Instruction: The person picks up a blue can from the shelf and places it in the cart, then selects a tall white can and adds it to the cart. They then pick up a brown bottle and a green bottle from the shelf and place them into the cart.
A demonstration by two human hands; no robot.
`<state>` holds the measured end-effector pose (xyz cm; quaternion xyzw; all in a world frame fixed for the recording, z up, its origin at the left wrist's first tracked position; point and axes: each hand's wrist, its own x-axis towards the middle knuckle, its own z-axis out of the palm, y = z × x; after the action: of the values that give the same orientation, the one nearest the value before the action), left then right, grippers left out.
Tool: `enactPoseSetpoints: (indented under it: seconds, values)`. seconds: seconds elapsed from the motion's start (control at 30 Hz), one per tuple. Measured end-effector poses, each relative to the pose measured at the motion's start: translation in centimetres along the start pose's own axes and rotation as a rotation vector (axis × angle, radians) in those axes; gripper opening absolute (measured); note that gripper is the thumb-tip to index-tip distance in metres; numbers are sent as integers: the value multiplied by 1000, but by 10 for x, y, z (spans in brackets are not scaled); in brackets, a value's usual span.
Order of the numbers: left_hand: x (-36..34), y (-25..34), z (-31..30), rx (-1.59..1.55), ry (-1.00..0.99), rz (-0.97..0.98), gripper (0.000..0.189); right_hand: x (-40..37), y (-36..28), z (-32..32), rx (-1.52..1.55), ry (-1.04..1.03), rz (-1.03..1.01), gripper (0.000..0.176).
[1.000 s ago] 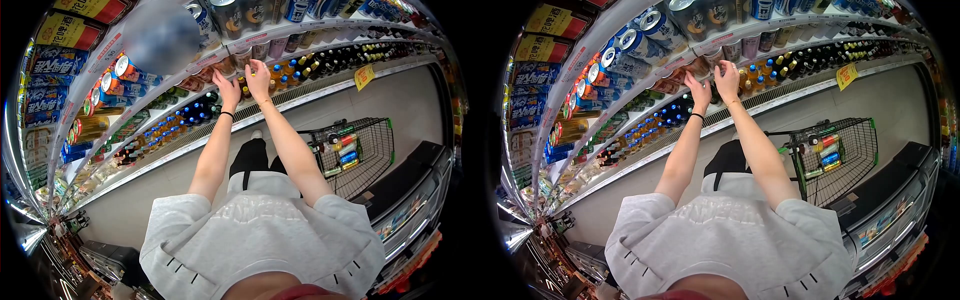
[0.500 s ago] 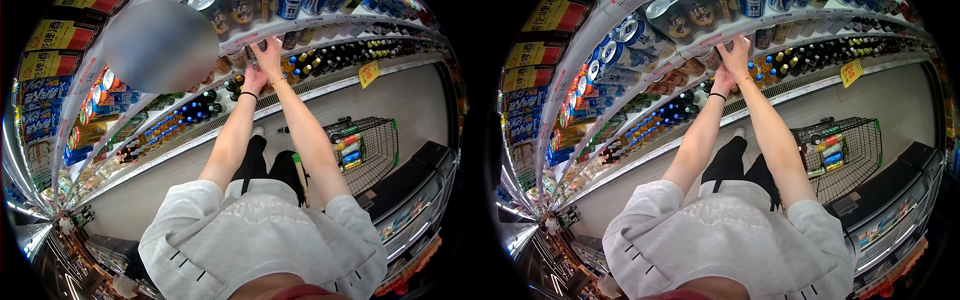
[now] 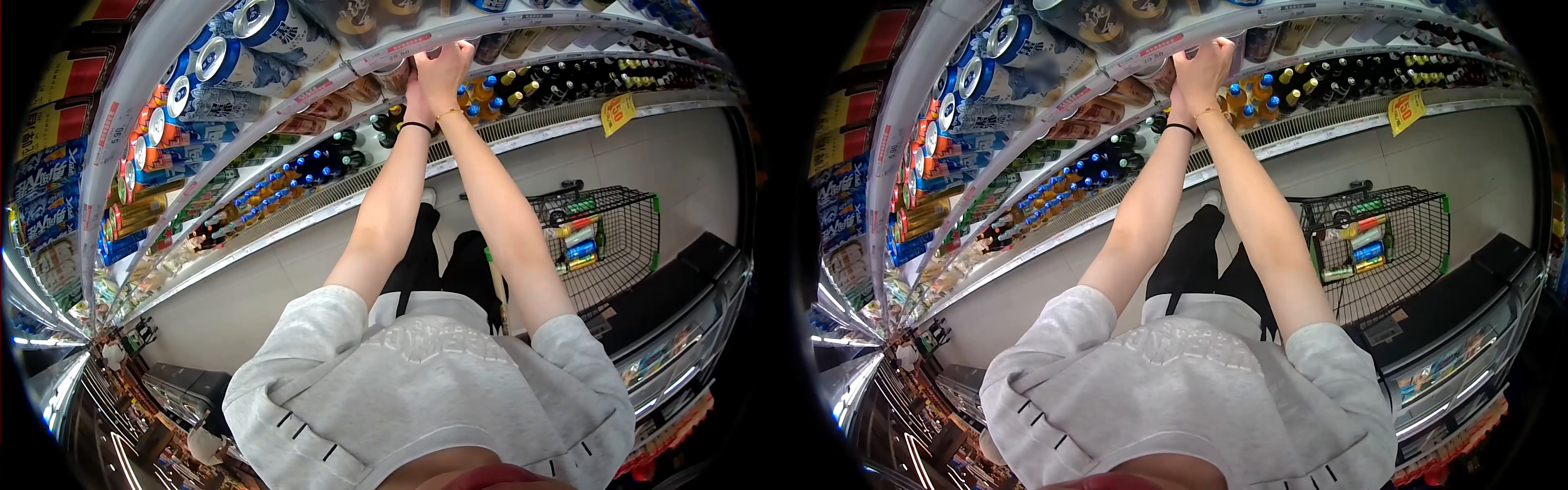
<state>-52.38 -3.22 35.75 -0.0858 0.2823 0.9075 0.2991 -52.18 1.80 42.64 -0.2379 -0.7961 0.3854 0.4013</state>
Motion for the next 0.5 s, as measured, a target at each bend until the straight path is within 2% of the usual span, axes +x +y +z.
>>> enactPoseSetpoints:
  seconds: [0.13, 0.3, 0.43, 0.5]
  values:
    - [13, -3, 2, -168, 77, -30, 41, 7, 3, 3, -57, -35, -36, 34]
    - [42, -22, -37, -63, -233, 128, 41, 3, 1, 8, -86, 29, -40, 34]
    - [42, -20, -38, -267, -209, 29, 39, 2, 1, 9, -95, 15, -40, 34]
    - [36, -19, -33, 139, -221, 206, 39, 1, 2, 9, -98, 21, -61, 35]
